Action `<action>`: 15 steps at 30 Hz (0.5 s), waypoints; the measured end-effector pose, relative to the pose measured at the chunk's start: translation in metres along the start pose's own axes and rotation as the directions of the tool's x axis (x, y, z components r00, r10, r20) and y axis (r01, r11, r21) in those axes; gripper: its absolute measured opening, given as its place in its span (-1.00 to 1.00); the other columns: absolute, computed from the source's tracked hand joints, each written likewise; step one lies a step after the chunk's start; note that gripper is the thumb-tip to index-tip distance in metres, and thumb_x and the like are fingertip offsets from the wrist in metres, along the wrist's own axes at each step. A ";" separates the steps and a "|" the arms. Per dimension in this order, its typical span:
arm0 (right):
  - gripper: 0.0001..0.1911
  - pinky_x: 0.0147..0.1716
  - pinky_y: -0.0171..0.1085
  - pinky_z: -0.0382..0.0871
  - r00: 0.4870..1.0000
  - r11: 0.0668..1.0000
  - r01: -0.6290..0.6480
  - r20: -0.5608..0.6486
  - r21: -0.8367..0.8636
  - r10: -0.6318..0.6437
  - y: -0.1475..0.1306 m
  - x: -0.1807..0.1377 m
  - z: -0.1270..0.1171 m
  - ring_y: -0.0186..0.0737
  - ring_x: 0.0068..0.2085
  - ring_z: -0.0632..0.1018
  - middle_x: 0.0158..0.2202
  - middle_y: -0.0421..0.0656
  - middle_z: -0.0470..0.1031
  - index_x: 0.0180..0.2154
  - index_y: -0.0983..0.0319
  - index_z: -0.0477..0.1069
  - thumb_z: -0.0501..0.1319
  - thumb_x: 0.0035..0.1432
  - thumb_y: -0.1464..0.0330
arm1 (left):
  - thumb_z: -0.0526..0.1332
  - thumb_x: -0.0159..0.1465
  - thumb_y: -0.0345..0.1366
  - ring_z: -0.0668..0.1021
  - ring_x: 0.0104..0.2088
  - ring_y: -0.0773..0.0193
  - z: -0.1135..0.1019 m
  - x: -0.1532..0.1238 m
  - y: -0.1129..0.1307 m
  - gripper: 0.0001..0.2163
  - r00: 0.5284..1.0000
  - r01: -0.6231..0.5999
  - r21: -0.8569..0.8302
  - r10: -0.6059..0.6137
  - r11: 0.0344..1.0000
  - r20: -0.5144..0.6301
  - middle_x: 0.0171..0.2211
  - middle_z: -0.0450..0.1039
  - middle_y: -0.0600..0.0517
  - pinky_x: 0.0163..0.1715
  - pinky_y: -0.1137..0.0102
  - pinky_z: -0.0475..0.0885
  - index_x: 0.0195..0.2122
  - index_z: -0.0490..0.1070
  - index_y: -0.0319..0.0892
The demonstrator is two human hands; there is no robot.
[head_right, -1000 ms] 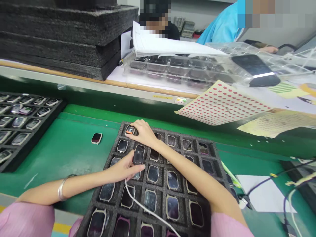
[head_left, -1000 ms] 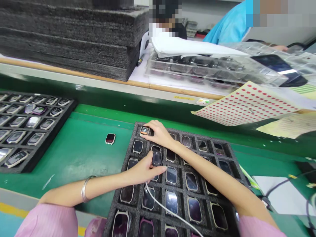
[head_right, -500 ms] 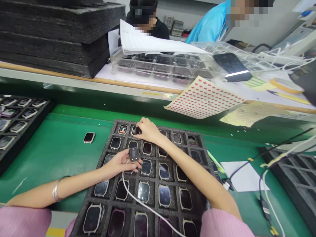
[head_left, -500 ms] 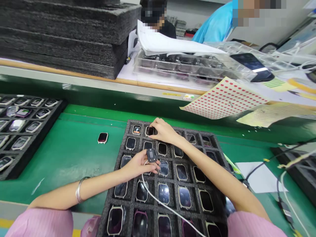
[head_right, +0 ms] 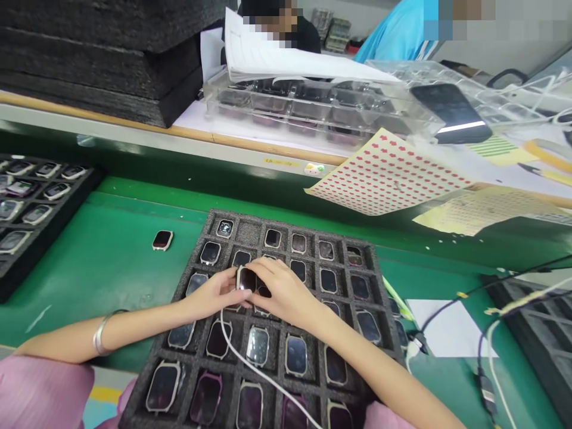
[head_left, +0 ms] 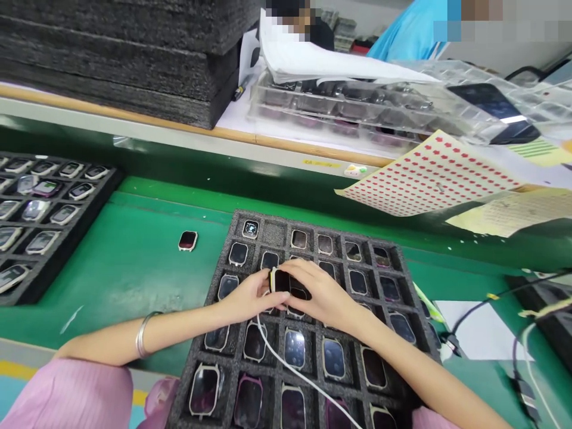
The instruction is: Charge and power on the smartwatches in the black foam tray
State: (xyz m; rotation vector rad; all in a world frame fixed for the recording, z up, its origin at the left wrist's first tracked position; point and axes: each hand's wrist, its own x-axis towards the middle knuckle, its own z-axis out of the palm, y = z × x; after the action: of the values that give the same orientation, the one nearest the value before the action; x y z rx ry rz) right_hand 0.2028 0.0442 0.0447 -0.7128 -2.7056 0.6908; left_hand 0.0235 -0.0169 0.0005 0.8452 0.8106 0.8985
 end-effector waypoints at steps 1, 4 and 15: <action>-0.59 -0.03 -0.04 0.38 1.000 1.000 -0.001 -0.013 -0.006 0.001 0.000 0.000 0.000 -0.04 -0.01 0.47 -0.03 0.02 0.45 0.02 0.28 0.29 0.27 0.14 0.36 | 0.29 0.17 -0.24 0.55 -0.29 0.23 0.001 0.000 0.000 -0.69 1.000 0.007 0.003 -0.007 1.000 -0.003 -0.29 0.42 0.00 -0.18 0.21 0.47 -0.13 0.28 -0.24; -0.57 -0.05 0.00 0.40 0.999 0.999 -0.011 -0.045 -0.051 0.009 -0.003 -0.001 0.000 0.00 -0.03 0.47 -0.02 0.04 0.43 0.04 0.29 0.29 0.27 0.14 0.36 | 0.28 0.18 -0.22 0.54 -0.30 0.24 0.002 -0.001 0.000 -0.67 1.000 0.013 0.033 -0.012 0.999 -0.018 -0.30 0.42 0.01 -0.19 0.22 0.47 -0.09 0.28 -0.25; -0.60 -0.19 0.02 0.44 0.996 0.961 0.029 -0.073 -0.276 -0.051 -0.020 -0.001 0.005 0.07 -0.15 0.48 -0.11 0.15 0.45 -0.01 0.44 0.35 0.27 0.11 0.41 | 0.29 0.17 -0.24 0.54 -0.28 0.22 0.004 -0.005 -0.003 -0.66 0.996 -0.062 0.090 0.067 0.994 -0.052 -0.29 0.45 0.01 -0.21 0.29 0.47 -0.05 0.35 -0.22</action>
State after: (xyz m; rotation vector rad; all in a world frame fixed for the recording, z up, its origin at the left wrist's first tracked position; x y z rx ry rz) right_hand 0.1939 0.0266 0.0506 -0.7268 -2.7623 0.2715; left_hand 0.0256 -0.0229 0.0008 0.9318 0.8796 0.9521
